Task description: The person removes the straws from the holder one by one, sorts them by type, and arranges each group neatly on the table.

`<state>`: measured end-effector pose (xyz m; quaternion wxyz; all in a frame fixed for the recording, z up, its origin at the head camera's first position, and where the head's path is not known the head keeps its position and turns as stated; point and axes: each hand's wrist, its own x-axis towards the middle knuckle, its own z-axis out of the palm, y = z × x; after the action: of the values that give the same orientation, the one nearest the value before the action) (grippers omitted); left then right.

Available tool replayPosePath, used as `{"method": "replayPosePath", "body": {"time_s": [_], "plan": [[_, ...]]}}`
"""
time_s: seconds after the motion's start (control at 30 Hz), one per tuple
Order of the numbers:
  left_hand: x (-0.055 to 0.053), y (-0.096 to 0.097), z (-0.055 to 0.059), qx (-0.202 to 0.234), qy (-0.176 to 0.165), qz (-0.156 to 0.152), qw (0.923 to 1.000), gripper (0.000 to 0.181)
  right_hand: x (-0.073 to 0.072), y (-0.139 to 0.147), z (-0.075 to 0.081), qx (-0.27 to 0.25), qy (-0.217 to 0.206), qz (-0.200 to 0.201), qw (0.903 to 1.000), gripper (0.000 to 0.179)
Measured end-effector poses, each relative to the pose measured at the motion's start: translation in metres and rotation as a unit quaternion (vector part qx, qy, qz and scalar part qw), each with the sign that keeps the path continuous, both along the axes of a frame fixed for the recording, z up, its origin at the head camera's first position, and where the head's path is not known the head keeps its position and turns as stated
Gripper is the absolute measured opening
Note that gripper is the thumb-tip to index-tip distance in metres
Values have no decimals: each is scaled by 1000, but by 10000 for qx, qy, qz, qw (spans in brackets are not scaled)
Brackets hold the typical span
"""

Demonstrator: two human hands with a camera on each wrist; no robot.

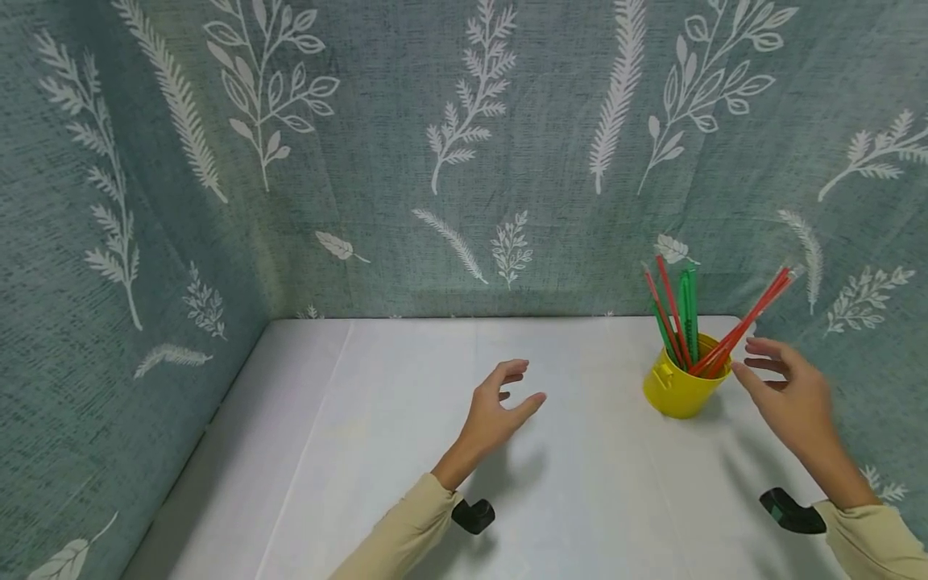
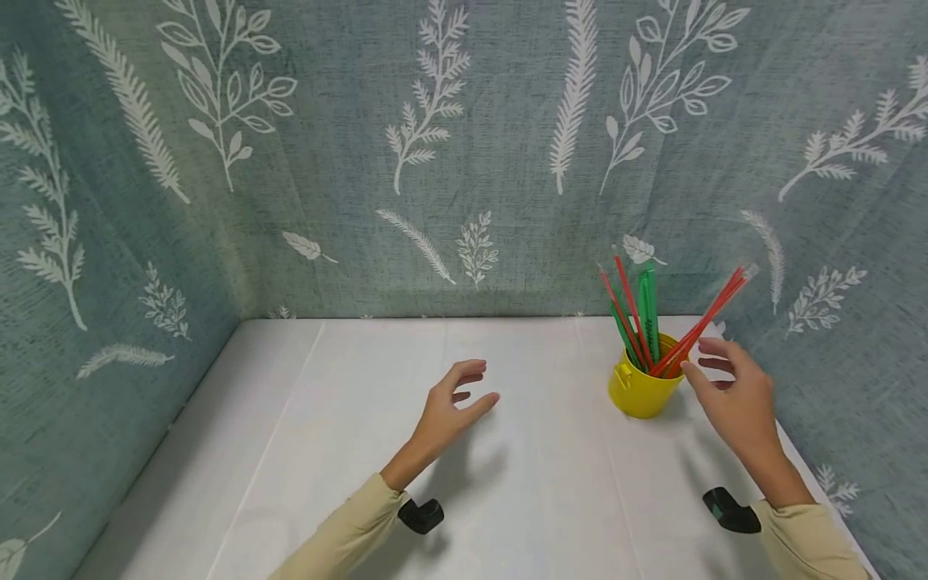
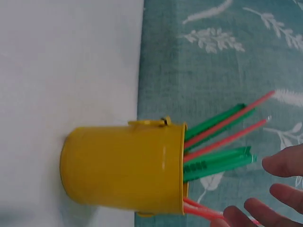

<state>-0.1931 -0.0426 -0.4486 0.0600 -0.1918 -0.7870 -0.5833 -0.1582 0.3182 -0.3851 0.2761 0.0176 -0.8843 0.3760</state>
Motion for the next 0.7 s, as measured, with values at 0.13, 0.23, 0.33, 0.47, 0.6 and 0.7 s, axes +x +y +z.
{"method": "replayPosePath", "body": {"time_s": [0.13,0.23,0.33,0.47,0.6,0.7], "plan": [[-5,16,3,253,-132,-159,9995,47,-7,8,1,-32,-15,-119,9999,40],[-9,28,3,358,-259,-274,9986,46,-12,14,3,-21,-60,-238,9997,39],[-13,40,3,385,-403,-332,9979,46,-16,17,5,-6,-131,-390,9992,39],[-18,54,3,436,-535,-331,9971,44,-21,20,7,-134,-369,-543,9977,42],[-21,65,3,486,-570,-337,9966,42,-26,25,4,-347,-601,-492,9964,47],[-22,72,3,498,-546,-338,9967,41,-30,27,0,-489,-873,-286,9946,54]]}}
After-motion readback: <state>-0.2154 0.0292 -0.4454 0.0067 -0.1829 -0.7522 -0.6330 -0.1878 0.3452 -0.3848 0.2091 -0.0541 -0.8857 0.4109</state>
